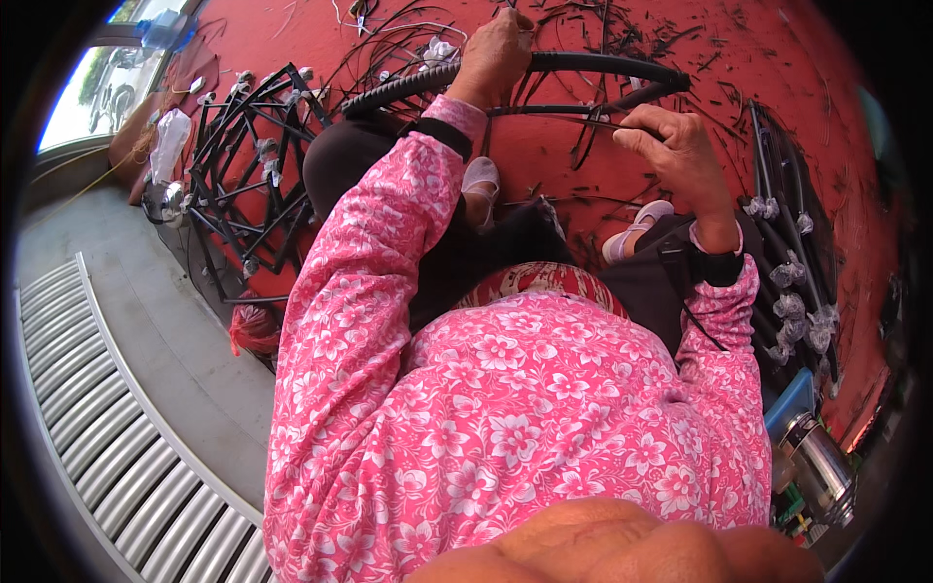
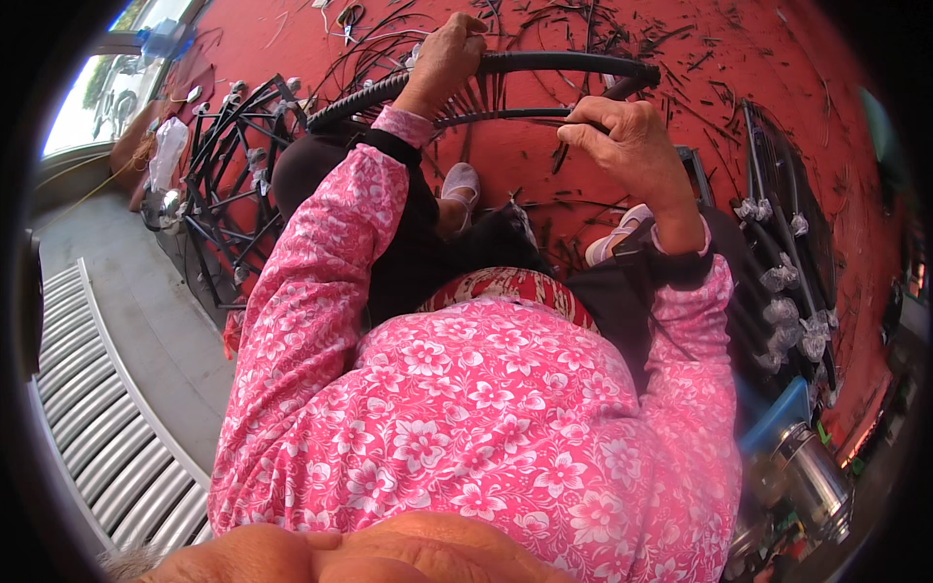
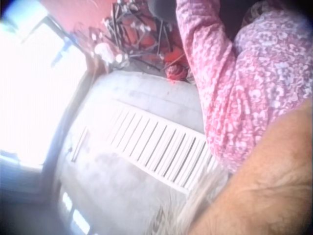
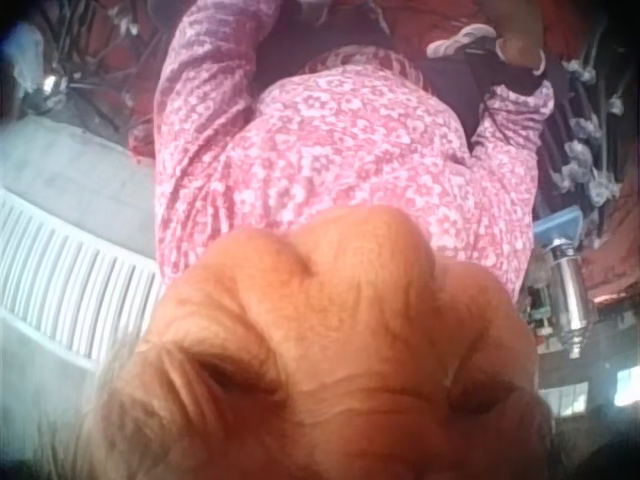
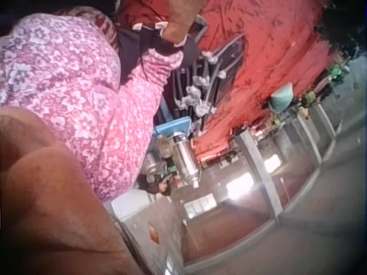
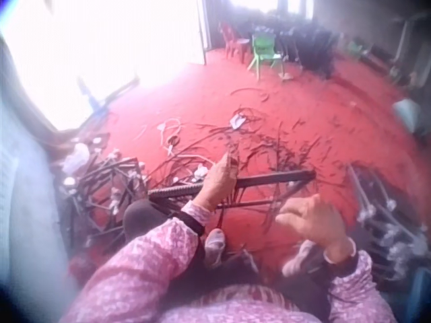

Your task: The person repeatedly handles a bicycle handlebar with a front basket, rotating and adjusting it by hand. The person also picks up and sets down a black corrugated tube, moving it around the workspace.

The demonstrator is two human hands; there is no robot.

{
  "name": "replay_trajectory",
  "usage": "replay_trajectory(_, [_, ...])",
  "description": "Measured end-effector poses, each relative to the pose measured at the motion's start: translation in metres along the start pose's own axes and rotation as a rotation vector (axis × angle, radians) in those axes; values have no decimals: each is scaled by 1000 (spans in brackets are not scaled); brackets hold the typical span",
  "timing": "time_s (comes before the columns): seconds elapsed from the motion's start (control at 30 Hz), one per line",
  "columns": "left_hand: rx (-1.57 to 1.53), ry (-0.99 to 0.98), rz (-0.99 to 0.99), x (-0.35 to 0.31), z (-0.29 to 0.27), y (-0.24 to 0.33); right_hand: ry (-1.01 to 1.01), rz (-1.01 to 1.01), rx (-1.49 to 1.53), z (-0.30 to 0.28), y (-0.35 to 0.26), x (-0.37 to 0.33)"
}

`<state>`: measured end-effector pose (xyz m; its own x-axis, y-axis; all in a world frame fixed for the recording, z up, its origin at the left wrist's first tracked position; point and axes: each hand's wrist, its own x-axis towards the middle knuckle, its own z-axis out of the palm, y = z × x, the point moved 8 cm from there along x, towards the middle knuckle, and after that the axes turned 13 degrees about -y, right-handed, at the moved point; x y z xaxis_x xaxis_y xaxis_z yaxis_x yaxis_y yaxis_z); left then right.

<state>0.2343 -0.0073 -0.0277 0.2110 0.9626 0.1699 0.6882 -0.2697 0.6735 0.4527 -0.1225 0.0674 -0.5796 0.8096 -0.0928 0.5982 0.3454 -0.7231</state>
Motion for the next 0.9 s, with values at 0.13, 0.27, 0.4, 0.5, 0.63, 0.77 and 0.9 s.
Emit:
replay_trajectory(0.13, [263,156,106,-34,-8,21,-53,-56,126,3,4,6])
replay_trajectory(0.27, [302,95,65,-54,-7,30,-105,-110,228,-4,15,1])
replay_trajectory(0.4, [295,144,76,-75,-11,55,-196,17,429,-2,36,-11])
replay_trajectory(0.5, [249,63,-55,-84,-1,58,-286,52,514,6,43,-17])
replay_trajectory(0.63, [205,-45,-53,-98,10,60,-373,61,565,13,53,-15])
replay_trajectory(0.77, [71,-180,-227,-112,8,39,-476,21,529,22,59,-1])
replay_trajectory(0.9, [48,-282,-286,-115,-4,29,-535,-17,558,21,57,11])
